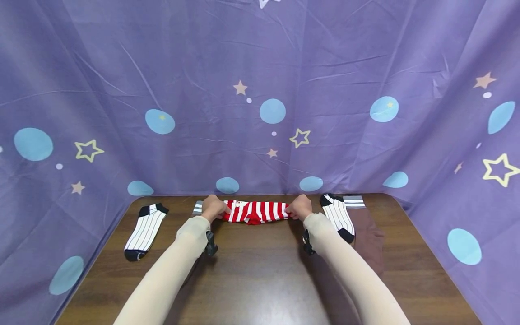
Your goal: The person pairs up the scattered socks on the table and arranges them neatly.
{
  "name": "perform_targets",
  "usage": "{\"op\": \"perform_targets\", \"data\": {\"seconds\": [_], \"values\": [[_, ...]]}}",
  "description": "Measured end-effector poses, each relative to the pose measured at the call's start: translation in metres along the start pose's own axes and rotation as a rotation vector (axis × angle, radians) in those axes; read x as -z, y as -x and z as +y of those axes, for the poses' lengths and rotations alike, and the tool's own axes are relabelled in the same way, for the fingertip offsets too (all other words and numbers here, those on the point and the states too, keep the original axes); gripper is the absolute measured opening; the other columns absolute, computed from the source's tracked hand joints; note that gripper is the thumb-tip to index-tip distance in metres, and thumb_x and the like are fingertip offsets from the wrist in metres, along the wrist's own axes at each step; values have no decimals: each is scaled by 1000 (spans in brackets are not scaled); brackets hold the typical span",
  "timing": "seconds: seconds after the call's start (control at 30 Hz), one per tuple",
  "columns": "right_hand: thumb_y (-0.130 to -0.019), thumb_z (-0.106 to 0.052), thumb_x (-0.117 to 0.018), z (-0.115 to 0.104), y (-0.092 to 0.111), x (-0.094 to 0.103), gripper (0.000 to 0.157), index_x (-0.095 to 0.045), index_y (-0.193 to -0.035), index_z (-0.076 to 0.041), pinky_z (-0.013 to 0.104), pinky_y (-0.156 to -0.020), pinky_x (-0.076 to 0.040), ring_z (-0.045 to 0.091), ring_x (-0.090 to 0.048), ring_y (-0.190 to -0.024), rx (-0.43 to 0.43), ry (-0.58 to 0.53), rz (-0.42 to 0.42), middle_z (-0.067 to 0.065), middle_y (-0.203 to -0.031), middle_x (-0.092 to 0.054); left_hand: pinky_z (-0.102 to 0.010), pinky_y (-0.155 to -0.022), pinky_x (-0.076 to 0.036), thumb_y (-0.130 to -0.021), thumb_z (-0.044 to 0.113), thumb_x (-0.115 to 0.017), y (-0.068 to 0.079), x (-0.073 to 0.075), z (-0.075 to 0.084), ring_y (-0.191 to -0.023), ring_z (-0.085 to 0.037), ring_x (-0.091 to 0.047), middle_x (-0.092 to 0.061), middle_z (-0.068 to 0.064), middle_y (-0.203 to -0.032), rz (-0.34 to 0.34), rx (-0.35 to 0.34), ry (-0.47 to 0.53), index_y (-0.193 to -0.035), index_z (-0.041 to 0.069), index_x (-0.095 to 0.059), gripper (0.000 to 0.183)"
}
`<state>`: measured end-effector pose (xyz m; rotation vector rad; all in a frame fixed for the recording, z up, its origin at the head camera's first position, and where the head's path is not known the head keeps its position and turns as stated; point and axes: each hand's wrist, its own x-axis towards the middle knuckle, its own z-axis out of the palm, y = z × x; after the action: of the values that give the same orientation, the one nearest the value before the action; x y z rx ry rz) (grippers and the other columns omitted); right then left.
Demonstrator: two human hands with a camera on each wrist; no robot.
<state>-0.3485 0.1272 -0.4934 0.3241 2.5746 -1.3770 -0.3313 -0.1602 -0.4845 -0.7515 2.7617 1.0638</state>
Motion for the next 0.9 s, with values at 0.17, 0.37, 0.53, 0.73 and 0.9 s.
{"op": "perform_targets", "data": {"seconds": [0.17, 0.37, 0.53, 0.73, 0.9], "values": [[-78, -2, -82, 0, -2, 3, 15, -74, -85, 8, 32, -56, -63, 13, -65, -49, 0, 3, -19, 7, -61, -68, -23, -48, -57, -71, 5, -87, -3, -1, 0, -47, -13, -57, -74, -21, -93, -17, 19, 16, -104, -7, -68, 41], [-80, -1, -80, -3, 2, 8, 15, -74, -89, 9, 33, -58, -64, 12, -63, -49, 6, -42, -51, 4, -57, -64, -23, -48, -56, -72, 6, -86, -3, -2, -2, -48, -15, -60, -74, -22, -95, -9, 6, 15, -104, -7, -68, 39], [-87, -1, -72, -7, 12, 15, 18, -71, -98, 13, 33, -60, -63, 12, -62, -51, 43, -35, -127, 4, -58, -63, -24, -50, -58, -73, 5, -83, 2, 1, -2, -51, -17, -64, -73, -20, -88, -11, 5, 42, -104, -8, -69, 36], [-94, -6, -65, -13, 21, 27, 24, -68, -108, 14, 41, -75, -64, 15, -68, -61, 76, -13, -191, 7, -69, -69, -28, -54, -57, -76, 13, -79, 12, 9, 7, -61, -22, -66, -70, -14, -78, 9, -5, -49, -99, -6, -69, 31], [-96, -8, -63, -16, 23, 39, 24, -67, -110, 11, 45, -83, -62, 13, -67, -63, 81, -3, -197, 8, -75, -70, -39, -80, -61, -81, 23, -74, 18, 10, 15, -98, -32, -70, -73, -21, -108, 51, -35, -151, -111, -6, -69, 42]]}}
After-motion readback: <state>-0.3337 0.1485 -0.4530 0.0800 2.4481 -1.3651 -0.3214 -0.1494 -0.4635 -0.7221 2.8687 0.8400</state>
